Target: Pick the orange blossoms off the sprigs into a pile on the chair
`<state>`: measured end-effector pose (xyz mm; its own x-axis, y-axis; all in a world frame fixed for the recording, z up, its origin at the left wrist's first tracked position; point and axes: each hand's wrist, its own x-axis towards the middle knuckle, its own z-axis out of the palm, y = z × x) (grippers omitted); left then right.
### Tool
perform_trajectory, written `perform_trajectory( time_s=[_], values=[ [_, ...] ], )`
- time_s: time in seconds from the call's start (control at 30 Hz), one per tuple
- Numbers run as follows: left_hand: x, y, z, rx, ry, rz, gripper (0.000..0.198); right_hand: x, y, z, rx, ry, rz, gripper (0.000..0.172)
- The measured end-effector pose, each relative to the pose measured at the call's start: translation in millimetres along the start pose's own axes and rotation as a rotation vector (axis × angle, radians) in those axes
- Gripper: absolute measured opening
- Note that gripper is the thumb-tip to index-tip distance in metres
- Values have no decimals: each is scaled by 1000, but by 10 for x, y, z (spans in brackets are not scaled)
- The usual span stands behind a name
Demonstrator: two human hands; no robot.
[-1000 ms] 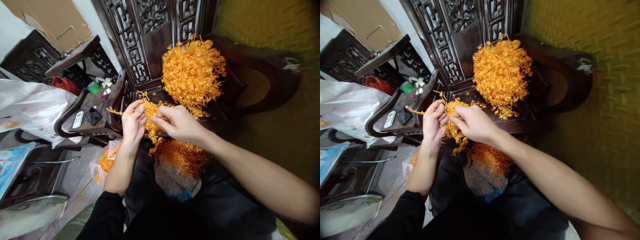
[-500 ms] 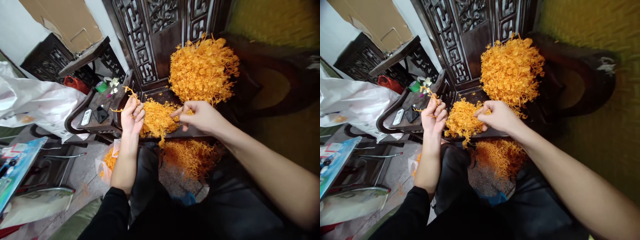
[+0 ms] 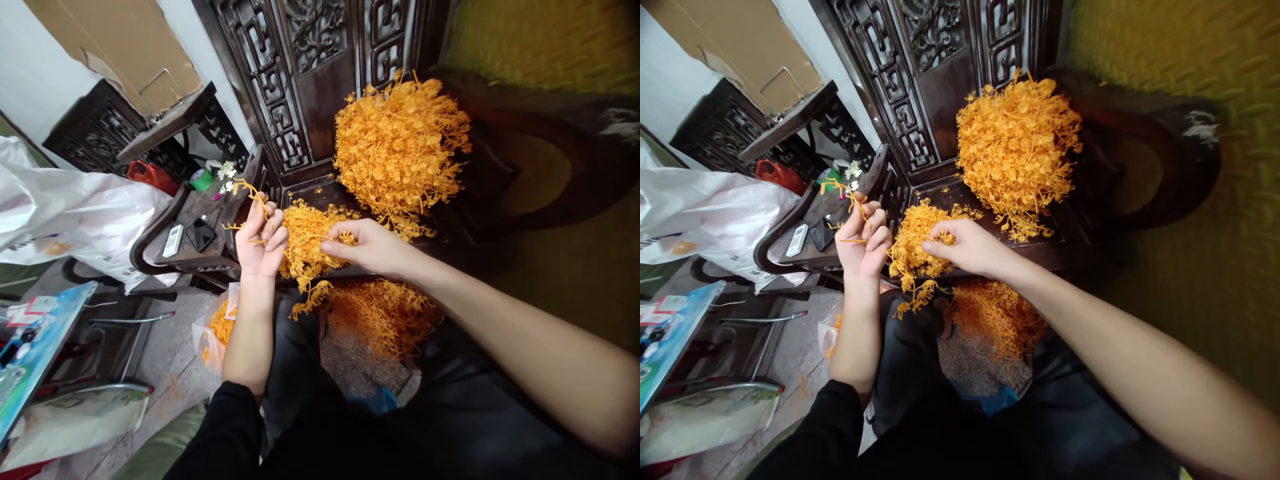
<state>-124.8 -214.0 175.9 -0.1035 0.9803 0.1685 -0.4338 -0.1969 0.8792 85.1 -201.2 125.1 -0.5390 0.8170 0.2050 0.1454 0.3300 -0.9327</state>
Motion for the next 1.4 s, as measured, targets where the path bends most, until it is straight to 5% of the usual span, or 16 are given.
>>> perform_trajectory(
  time_s=[0.23,0.3,0.47,0.67,0.87,1.0,1.1,1.2,1.4],
  values=[
    [-54,-12,-115,292,-179,-228,41,8,-9,-144,-47,151,-83,32],
    [-85,-53,-101,491,-241,-195,46,5,-56,-125,-43,143,-89,33],
    [-93,-131,-81,848,-282,33,18,3,-177,-99,54,138,-32,51],
    [-12,-159,-125,454,-123,0,33,21,-113,-165,211,275,118,64],
    [-57,-232,-11,388,-95,-63,36,46,-134,31,-97,107,-19,40],
    [84,-249,-94,507,133,237,22,-57,-289,93,-282,102,-28,46],
    [195,-230,-211,505,297,450,17,-129,-320,49,-266,-30,49,43],
    [159,-274,-246,605,197,373,11,-106,-193,-13,-191,-81,187,28],
    [22,-431,-129,644,72,280,9,-46,-69,-33,-64,131,185,37]
  ],
)
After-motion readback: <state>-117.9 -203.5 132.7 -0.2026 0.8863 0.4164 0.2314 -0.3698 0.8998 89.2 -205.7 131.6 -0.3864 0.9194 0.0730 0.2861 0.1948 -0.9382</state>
